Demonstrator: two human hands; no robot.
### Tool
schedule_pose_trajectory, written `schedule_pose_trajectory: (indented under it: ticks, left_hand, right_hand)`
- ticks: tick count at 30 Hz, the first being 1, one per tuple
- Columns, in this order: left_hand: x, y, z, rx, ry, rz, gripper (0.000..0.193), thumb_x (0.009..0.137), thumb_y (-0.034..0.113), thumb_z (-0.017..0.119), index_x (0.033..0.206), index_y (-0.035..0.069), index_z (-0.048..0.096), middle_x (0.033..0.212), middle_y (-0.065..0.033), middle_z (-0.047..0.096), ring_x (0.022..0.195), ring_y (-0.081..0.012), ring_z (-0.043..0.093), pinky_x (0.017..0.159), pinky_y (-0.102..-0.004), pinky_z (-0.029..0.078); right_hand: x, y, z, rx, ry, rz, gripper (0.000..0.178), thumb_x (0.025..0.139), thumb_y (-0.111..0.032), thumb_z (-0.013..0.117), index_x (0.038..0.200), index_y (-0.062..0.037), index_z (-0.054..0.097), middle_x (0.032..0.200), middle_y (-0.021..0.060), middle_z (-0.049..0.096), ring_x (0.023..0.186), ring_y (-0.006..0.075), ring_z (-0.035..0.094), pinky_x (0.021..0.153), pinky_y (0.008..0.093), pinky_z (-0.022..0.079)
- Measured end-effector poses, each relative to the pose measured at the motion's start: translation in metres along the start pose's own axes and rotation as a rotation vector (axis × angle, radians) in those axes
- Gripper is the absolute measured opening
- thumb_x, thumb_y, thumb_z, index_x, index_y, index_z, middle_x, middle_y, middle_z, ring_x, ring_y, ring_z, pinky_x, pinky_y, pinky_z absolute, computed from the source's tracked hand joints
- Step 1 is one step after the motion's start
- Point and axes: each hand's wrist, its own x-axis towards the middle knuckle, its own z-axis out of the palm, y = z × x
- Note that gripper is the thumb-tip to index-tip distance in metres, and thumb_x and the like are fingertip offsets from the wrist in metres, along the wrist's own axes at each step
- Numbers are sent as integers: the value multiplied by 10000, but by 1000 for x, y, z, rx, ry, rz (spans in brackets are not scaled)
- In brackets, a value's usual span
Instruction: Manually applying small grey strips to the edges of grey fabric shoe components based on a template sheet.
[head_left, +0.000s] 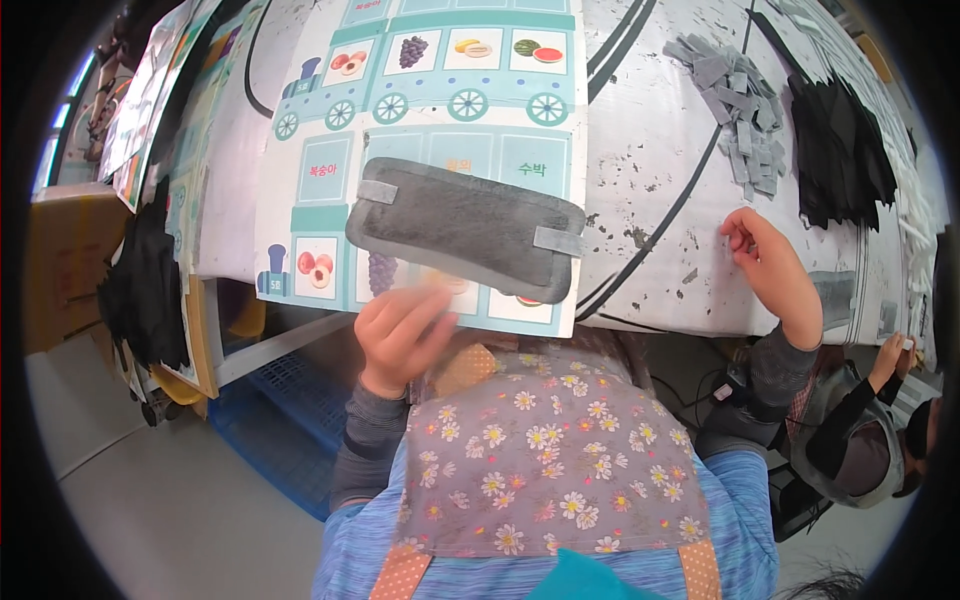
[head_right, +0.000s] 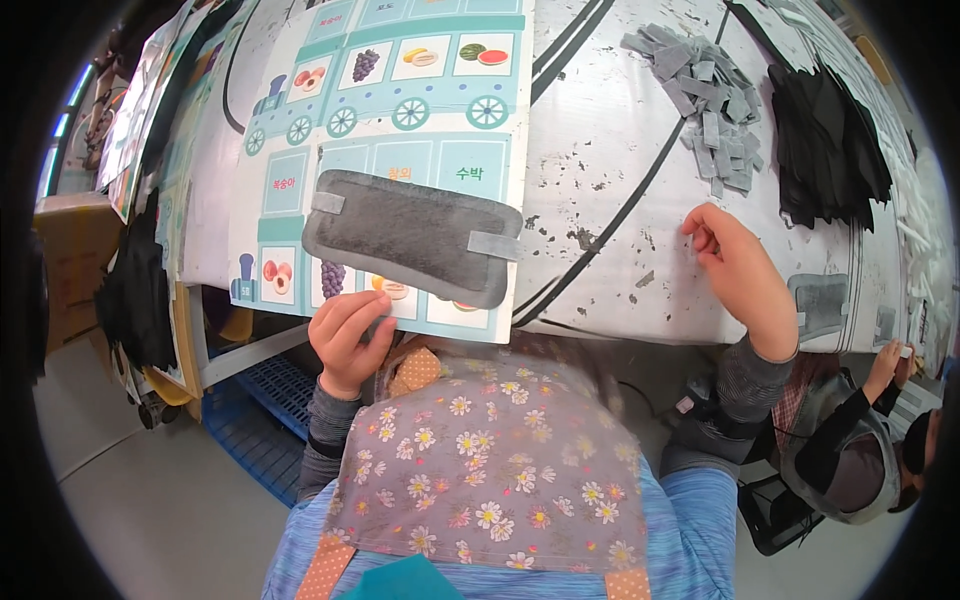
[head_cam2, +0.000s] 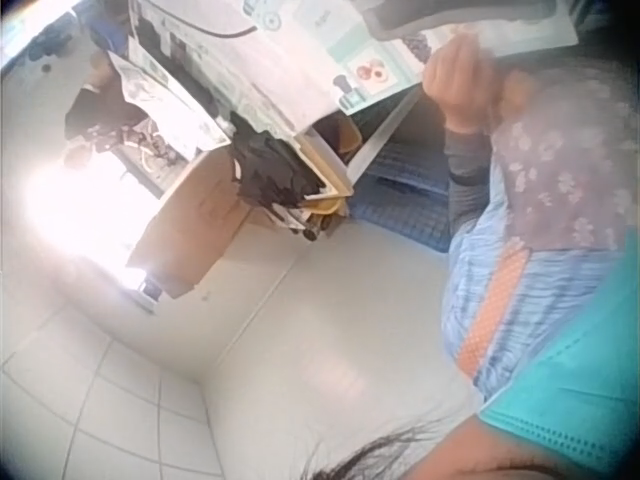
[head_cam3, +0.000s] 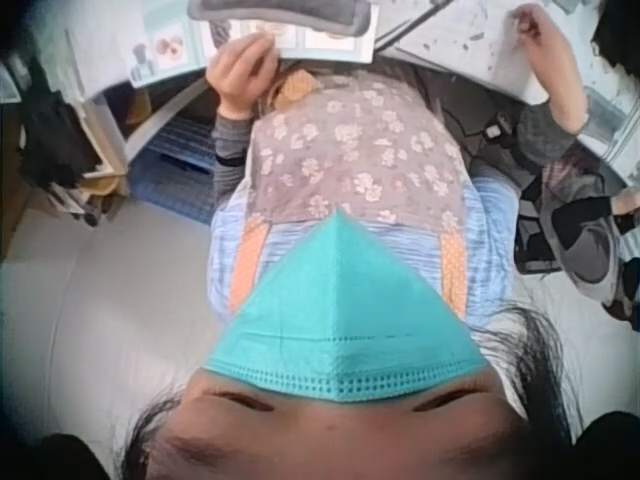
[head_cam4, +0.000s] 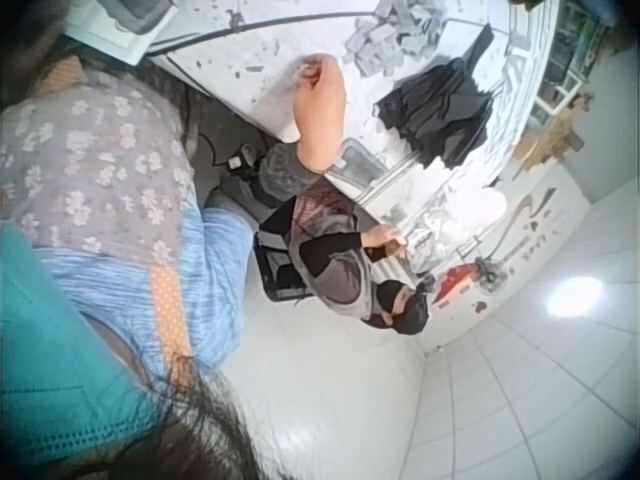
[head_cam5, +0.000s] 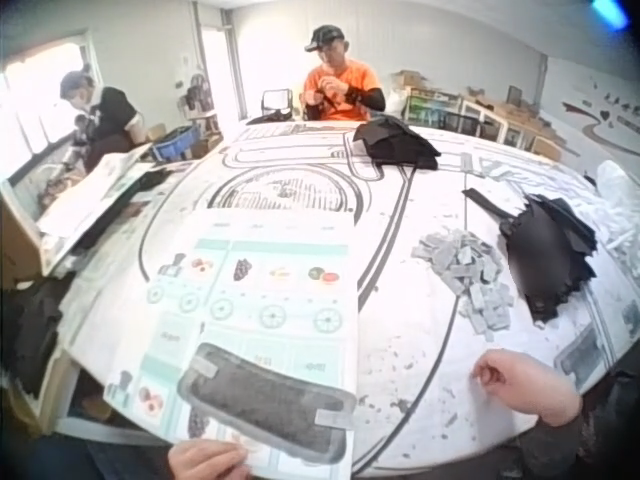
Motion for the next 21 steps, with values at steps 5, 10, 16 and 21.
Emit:
schedule_pose_trajectory:
  ticks: [5,10,16,21]
  left_hand:
    - [0,3,1,-27,57,-32,175,798,39,771,970,24,743,928,-99,744,782,-254,710,675,-333,556]
    - [6,3,4,-107,87,-24,172,790,24,773,960,31,749,936,-89,745,783,-242,721,662,-326,566]
    - [9,3,5,-111,96,-19,183,781,22,776,962,36,751,928,-86,745,773,-235,718,653,-322,559]
    - [6,2,3,-68,81,-7,177,784,13,768,959,27,750,924,-92,748,770,-242,712,669,-327,553]
  right_hand:
    - [2,10,-3,-212,314,-279,283,817,60,629,1081,-33,585,974,58,560,932,199,552,832,291,464]
    - [-11,25,-14,43,228,231,262,810,-27,714,1049,-40,607,909,19,592,781,119,582,671,276,457]
    - [13,11,-30,102,189,68,157,831,-8,694,959,-27,605,772,-9,546,680,61,529,619,229,421]
    - [48,-27,-13,-338,1054,-299,211,871,-56,724,1055,2,639,971,74,665,877,207,642,772,330,509]
